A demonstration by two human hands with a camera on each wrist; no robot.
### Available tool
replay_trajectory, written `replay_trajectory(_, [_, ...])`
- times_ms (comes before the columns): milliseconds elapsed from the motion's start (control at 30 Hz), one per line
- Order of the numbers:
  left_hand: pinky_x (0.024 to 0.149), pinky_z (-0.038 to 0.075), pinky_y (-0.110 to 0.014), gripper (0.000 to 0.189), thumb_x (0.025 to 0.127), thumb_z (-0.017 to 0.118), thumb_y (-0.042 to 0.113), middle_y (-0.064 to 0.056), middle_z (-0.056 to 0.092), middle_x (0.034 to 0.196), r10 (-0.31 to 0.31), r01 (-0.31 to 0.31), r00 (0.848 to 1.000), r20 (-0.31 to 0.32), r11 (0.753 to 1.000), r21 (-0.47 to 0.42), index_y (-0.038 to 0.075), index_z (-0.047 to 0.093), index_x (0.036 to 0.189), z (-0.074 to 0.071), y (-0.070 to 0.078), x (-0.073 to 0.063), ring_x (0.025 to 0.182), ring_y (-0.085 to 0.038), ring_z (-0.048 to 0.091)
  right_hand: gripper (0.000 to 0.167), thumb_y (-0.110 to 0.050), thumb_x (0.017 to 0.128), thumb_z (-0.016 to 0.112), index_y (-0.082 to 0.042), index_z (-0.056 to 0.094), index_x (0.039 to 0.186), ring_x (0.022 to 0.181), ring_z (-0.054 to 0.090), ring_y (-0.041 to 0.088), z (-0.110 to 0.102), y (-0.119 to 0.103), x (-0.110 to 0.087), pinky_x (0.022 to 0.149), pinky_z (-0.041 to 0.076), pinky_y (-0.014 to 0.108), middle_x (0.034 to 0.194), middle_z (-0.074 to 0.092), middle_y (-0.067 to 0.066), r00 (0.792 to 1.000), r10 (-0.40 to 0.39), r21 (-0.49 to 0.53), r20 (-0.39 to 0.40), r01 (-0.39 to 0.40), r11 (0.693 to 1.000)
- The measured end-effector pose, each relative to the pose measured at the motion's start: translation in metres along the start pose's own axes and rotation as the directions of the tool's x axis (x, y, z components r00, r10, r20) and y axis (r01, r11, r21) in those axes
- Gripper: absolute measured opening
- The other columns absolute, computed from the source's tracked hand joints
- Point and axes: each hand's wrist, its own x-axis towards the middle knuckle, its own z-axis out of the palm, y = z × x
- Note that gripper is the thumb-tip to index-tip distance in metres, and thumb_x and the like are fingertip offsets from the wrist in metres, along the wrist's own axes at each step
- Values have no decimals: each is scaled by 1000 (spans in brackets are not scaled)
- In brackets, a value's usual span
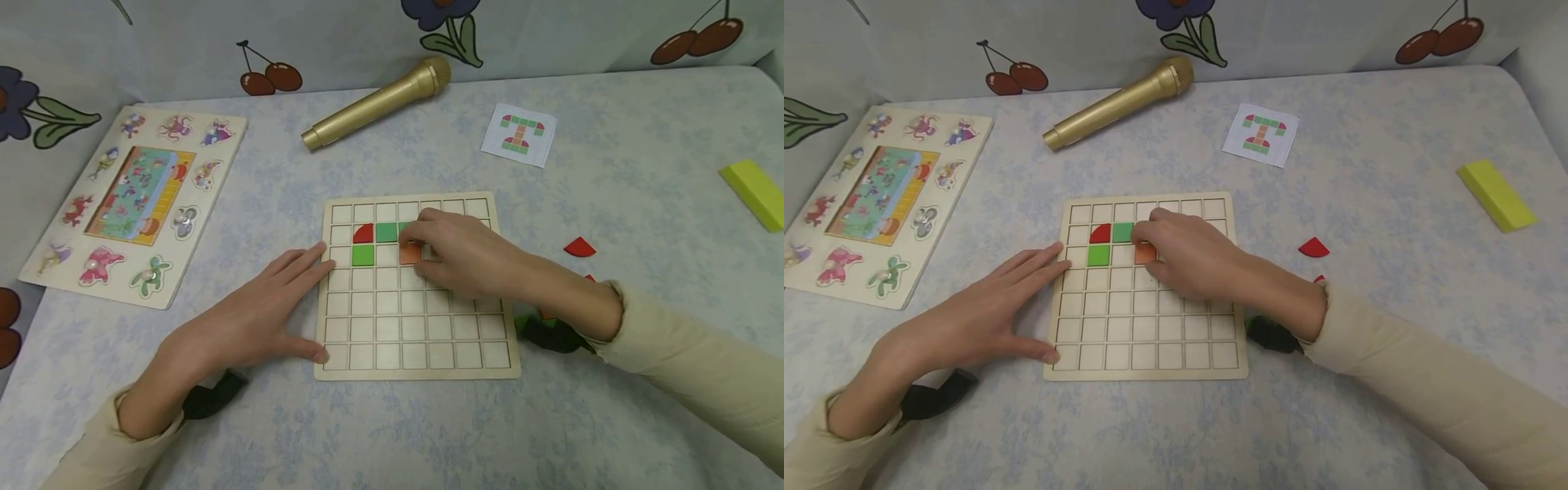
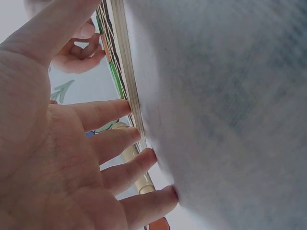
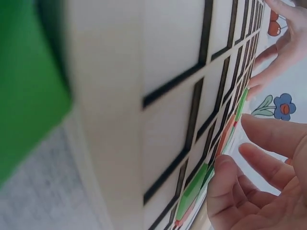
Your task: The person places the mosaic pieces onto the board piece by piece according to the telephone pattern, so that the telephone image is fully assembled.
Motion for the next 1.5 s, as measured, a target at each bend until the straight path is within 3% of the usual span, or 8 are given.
replay_trajectory(233, [109, 30, -52, 112, 73, 80, 58, -4, 6, 165, 5, -5, 1000, -1, 1000, 1, 12, 23, 158, 0, 0, 1, 148, -27, 9, 25, -5, 90, 66, -9, 70, 114, 80, 53, 18, -13, 8, -16, 70, 45, 34, 104, 61, 3, 1000, 0, 16, 21, -1, 1000])
replay_trajectory(500, [109, 31, -51, 112, 73, 80, 58, -3, 5, 165, 8, -7, 1000, -2, 1000, 13, 13, 23, 158, 0, 2, 3, 148, -27, 9, 17, -12, 88, 73, -13, 72, 104, 74, 51, 13, -24, 32, -53, 65, 45, 32, 96, 59, -2, 994, 106, -15, 28, -106, 994])
replay_trajectory(667, [109, 32, -51, 111, 73, 81, 57, -3, 5, 165, 8, -8, 1000, -1, 1000, 24, 13, 24, 158, 0, 2, 4, 148, -27, 9, 23, -18, 83, 81, -17, 73, 104, 74, 49, 11, -25, 49, -77, 63, 44, 29, 94, 57, -5, 986, 162, -39, 29, -161, 986])
replay_trajectory(900, [109, 33, -50, 112, 72, 81, 57, -3, 5, 165, 3, -3, 1000, 2, 1000, 20, 13, 24, 158, 0, 2, 4, 148, -27, 9, 24, -16, 80, 84, -19, 72, 101, 75, 50, 10, -32, 64, -100, 63, 45, 26, 91, 55, -8, 986, 161, -88, 38, -157, 984])
replay_trajectory(1200, [109, 31, -51, 112, 73, 80, 57, -3, 4, 165, -6, 6, 1000, 8, 1000, 24, 13, 22, 158, -2, 2, 2, 148, -27, 8, 22, -9, 82, 80, -24, 70, 94, 74, 50, 4, -32, 75, -103, 66, 46, 26, 90, 56, -14, 999, 37, -164, -12, -38, 986])
replay_trajectory(1367, [110, 30, -52, 112, 73, 81, 57, -3, 5, 165, -8, 8, 1000, 10, 1000, 18, 13, 22, 158, -2, 2, 3, 149, -27, 7, 20, -10, 82, 79, -22, 71, 96, 71, 49, 3, -30, 75, -101, 63, 45, 25, 87, 53, -14, 998, 9, -192, -57, -20, 981])
replay_trajectory(1500, [110, 30, -51, 112, 73, 81, 56, -3, 5, 165, -14, 14, 1000, 13, 1000, 17, 13, 22, 158, -2, 2, 2, 149, -27, 8, 21, -9, 82, 80, -20, 72, 98, 71, 49, 4, -30, 74, -100, 61, 44, 26, 88, 54, -13, 997, 36, -195, -69, -49, 980])
